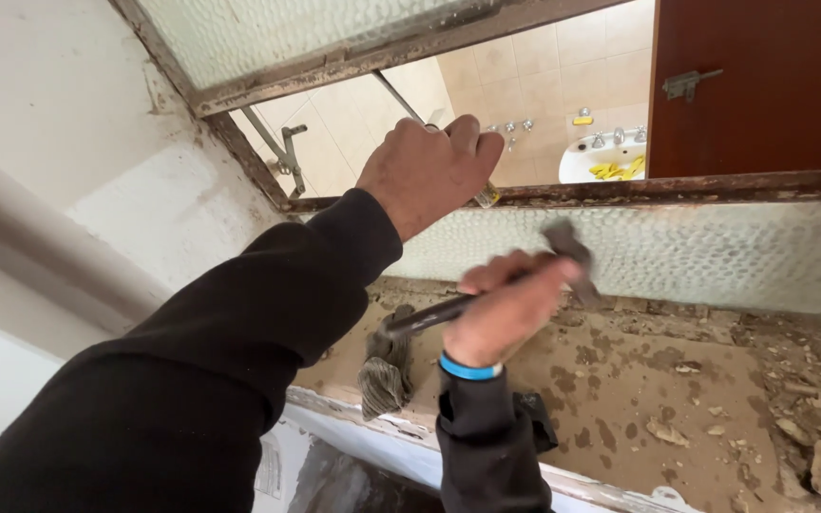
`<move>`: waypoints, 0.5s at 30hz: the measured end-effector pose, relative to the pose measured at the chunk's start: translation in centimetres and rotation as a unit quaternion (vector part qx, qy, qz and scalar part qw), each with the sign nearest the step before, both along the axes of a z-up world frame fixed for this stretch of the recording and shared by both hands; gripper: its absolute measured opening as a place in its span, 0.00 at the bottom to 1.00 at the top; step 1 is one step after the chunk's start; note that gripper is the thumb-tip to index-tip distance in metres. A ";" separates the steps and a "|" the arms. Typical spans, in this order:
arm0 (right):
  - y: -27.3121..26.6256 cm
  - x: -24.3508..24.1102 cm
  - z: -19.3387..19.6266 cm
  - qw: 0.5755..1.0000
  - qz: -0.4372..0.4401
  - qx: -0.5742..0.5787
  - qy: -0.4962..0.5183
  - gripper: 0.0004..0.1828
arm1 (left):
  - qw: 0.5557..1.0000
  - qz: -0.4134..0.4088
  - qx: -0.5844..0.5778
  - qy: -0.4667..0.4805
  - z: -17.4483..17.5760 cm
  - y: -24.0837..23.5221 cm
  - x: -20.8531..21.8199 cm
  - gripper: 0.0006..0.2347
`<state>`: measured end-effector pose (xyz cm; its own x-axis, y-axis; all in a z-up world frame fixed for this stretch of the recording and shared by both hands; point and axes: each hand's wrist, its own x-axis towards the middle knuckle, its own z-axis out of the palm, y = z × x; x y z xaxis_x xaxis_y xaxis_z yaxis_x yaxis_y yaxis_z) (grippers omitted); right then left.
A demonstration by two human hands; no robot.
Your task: The person demolishes an old wooden window frame in a bathroom, holding a chisel-like pry bar against the frame and striking it with a hammer to break the frame loose. They reposition the bar along the frame, pull out loosened pieces of wood, and continue prying and hammering around the opening.
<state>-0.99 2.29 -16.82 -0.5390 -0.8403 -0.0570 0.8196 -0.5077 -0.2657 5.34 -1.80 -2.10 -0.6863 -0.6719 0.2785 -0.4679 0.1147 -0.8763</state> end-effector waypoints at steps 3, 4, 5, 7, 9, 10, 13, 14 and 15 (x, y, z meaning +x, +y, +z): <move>1.1 0.6 0.5 0.983 0.168 -0.010 0.076 0.28 | 0.999 0.030 0.044 -0.009 -0.4 0.4 -0.1 0.09; 1.3 0.6 0.5 0.993 0.112 0.009 0.047 0.28 | 0.999 0.011 0.035 0.001 0.1 0.4 -0.2 0.09; 1.4 0.7 0.5 0.998 0.056 0.027 0.017 0.29 | 1.000 -0.008 0.026 0.012 0.6 0.5 -0.3 0.09; 1.4 -0.1 -0.1 0.998 0.061 0.020 -0.025 0.28 | 1.000 -0.012 0.011 0.003 0.5 0.6 0.2 0.08; 1.2 -0.7 -1.2 0.996 0.062 0.020 -0.059 0.28 | 1.000 -0.019 0.003 0.004 -0.3 0.7 0.4 0.08; 1.0 -0.7 -1.4 0.996 0.061 0.017 -0.062 0.27 | 0.999 -0.034 0.007 0.004 -0.3 0.7 0.3 0.08; 0.9 -1.0 -1.5 0.996 0.062 0.008 -0.062 0.27 | 0.998 -0.066 -0.001 0.018 -0.2 0.3 0.0 0.07; 1.0 -1.0 -1.3 0.996 0.066 0.001 -0.059 0.27 | 0.996 -0.080 -0.013 0.032 0.0 0.1 -0.1 0.08; 0.9 -1.0 -1.2 0.996 0.065 0.001 -0.062 0.27 | 0.996 -0.081 -0.013 0.029 0.1 -0.3 0.0 0.08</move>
